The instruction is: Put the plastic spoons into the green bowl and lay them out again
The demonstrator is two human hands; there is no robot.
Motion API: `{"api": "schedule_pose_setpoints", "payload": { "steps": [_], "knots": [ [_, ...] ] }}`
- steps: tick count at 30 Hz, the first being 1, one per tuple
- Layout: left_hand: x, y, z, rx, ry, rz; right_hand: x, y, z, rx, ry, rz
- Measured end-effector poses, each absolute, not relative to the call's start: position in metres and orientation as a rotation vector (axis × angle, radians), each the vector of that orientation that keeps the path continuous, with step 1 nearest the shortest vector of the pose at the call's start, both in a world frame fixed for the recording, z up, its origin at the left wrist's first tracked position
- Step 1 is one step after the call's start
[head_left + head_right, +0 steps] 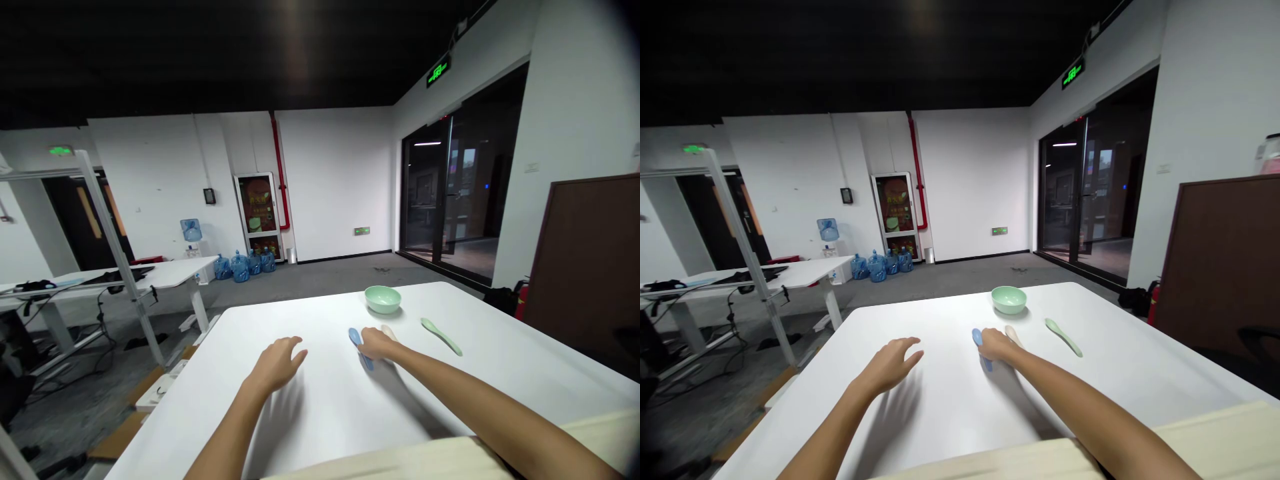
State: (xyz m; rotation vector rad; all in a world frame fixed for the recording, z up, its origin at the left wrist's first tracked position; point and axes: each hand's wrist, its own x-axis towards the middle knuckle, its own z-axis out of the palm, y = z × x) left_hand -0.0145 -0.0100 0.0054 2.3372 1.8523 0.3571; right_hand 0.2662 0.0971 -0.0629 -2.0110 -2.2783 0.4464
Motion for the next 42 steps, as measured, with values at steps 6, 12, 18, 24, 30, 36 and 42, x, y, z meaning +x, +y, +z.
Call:
{"api": "schedule_pose_setpoints", "payload": {
  "steps": [6, 12, 18, 24, 30, 36, 42],
  "knots": [
    [-0.013, -0.013, 0.008, 2.337, 1.854, 0.340, 0.268, 0.096, -0.052, -2.036, -2.298, 0.335],
    [-0.014, -0.010, 0.006, 2.346, 1.845, 0.357, 0.290, 0.095, -0.032, -1.965, -2.272, 0.234],
    [-0.015, -0.008, 0.003, 2.338, 1.851, 0.369, 0.338, 0.073, -0.013, -1.907, -2.183, 0.144],
    [-0.016, -0.006, 0.000, 2.340, 1.842, 0.375, 0.378, 0.049, -0.011, -1.805, -2.147, 0.142],
    [-0.013, -0.007, 0.001, 2.333, 1.859, 0.381, 0.393, 0.044, -0.024, -1.840, -2.088, 0.170],
    [-0.011, -0.009, 0.004, 2.330, 1.859, 0.373, 0.401, 0.045, -0.032, -1.863, -2.081, 0.158],
    [-0.010, -0.009, 0.004, 2.341, 1.853, 0.358, 0.407, 0.043, -0.031, -1.908, -2.050, 0.163]
  ]
}}
